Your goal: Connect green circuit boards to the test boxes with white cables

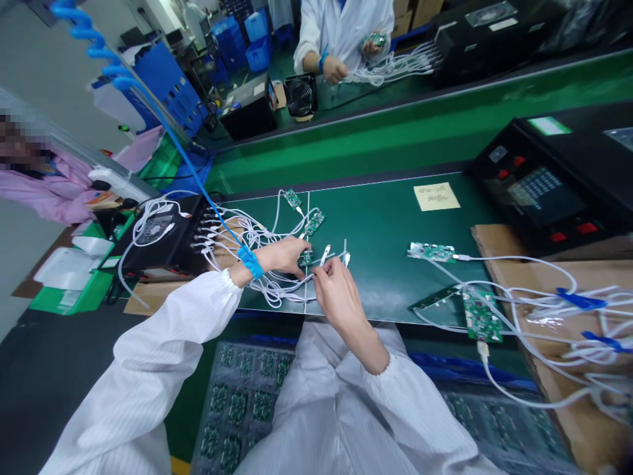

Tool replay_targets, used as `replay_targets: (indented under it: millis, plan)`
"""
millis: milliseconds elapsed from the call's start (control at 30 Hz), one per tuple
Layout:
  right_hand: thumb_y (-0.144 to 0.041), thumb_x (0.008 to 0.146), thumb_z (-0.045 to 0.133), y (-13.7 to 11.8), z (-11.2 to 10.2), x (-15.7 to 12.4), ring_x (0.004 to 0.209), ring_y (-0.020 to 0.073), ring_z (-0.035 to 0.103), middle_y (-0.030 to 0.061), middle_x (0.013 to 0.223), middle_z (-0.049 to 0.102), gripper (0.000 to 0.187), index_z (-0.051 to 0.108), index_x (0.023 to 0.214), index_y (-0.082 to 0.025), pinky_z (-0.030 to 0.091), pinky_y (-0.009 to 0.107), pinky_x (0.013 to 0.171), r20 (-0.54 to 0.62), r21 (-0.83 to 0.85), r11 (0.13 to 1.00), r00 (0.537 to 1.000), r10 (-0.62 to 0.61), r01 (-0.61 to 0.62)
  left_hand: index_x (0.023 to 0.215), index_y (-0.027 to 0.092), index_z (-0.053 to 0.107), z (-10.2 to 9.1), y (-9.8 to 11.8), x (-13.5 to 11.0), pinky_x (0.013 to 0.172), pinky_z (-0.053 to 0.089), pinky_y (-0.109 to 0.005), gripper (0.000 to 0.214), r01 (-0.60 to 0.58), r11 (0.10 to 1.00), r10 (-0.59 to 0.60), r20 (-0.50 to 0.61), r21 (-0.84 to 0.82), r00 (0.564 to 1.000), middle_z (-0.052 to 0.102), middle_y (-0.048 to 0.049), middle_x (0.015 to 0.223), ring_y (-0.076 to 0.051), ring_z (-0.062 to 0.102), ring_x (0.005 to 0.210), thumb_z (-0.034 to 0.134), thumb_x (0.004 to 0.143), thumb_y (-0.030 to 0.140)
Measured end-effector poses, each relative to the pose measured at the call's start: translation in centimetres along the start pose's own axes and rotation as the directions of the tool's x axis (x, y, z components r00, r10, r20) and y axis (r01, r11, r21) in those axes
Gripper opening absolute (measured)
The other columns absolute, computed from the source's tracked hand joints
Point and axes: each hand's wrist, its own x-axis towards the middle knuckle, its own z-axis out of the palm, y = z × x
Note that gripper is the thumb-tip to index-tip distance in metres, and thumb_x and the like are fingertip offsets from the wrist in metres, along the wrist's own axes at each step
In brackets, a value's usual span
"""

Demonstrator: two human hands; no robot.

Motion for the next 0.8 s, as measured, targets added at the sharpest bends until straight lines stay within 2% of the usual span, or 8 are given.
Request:
replay_targets:
  millis: [133,200,333,467,600,800]
  plan:
    - [-0.008,0.097,0.048,0.1,-0.5,0.1,0.102,0.0276,0.052,0.0166,0.12,0.057,0.024,0.069,0.107,-0.015,0.049,0.041,0.088,0.002,-0.038,0.997,0.997,-0.073,0.073,0.126,0.012,0.062,-0.3,-0.3,-0.1,0.08,0.045,-0.028,0.067,-0.029,0.999,0.029,0.02,-0.015,0.999,0.072,-0.0112,0.116,-0.026,0.067,0.104,0.087,0.069,0.036]
    - [-0.007,0.096,0.05,0.2,-0.7,0.3,0.107,0.0291,0.05,0.0166,0.126,0.057,0.023,0.068,0.109,-0.015,0.048,0.042,0.092,0.045,-0.058,0.988,0.989,-0.138,0.141,0.126,0.013,0.062,-0.5,-0.4,-0.2,0.079,0.045,-0.027,0.066,-0.035,0.999,0.036,0.044,-0.038,0.998,0.072,-0.0102,0.117,-0.025,0.067,0.104,0.087,0.068,0.034]
    - [-0.012,0.097,0.056,0.4,-0.7,1.1,0.103,0.0284,0.05,0.0125,0.109,0.06,0.018,0.071,0.106,-0.017,0.047,0.041,0.089,0.152,-0.078,0.967,0.961,-0.231,0.244,0.124,0.013,0.062,-0.4,-0.4,-0.3,0.078,0.046,-0.027,0.064,-0.029,0.998,0.032,0.06,-0.049,0.998,0.072,-0.0104,0.117,-0.025,0.067,0.103,0.086,0.067,0.028]
    - [-0.015,0.099,0.058,0.1,-0.6,1.7,0.1,0.0274,0.05,0.0121,0.102,0.06,0.015,0.072,0.099,-0.016,0.046,0.04,0.086,0.176,-0.124,0.944,0.943,-0.281,0.305,0.127,0.013,0.061,0.0,-0.3,-0.4,0.078,0.046,-0.027,0.065,-0.04,0.998,0.042,0.053,-0.047,0.998,0.072,-0.011,0.117,-0.025,0.068,0.102,0.084,0.067,0.026]
    - [-0.01,0.097,0.059,-0.5,-1.0,1.7,0.102,0.028,0.05,0.0148,0.108,0.063,0.015,0.073,0.1,-0.013,0.046,0.041,0.088,0.14,-0.168,0.924,0.936,-0.322,0.343,0.122,0.012,0.064,0.1,-0.2,-0.6,0.076,0.048,-0.029,0.059,-0.058,0.997,0.06,0.026,-0.057,0.998,0.074,-0.0116,0.108,-0.027,0.069,0.098,0.079,0.067,0.024]
    - [-0.01,0.1,0.054,-0.7,-1.6,1.3,0.111,0.0291,0.048,0.0133,0.115,0.068,0.019,0.072,0.101,-0.015,0.045,0.042,0.088,0.037,-0.122,0.914,0.922,-0.386,0.387,0.121,0.014,0.065,0.5,-0.7,-0.5,0.077,0.049,-0.028,0.054,-0.067,0.994,0.068,0.015,-0.088,0.998,0.074,-0.012,0.112,-0.026,0.069,0.099,0.073,0.068,0.02]
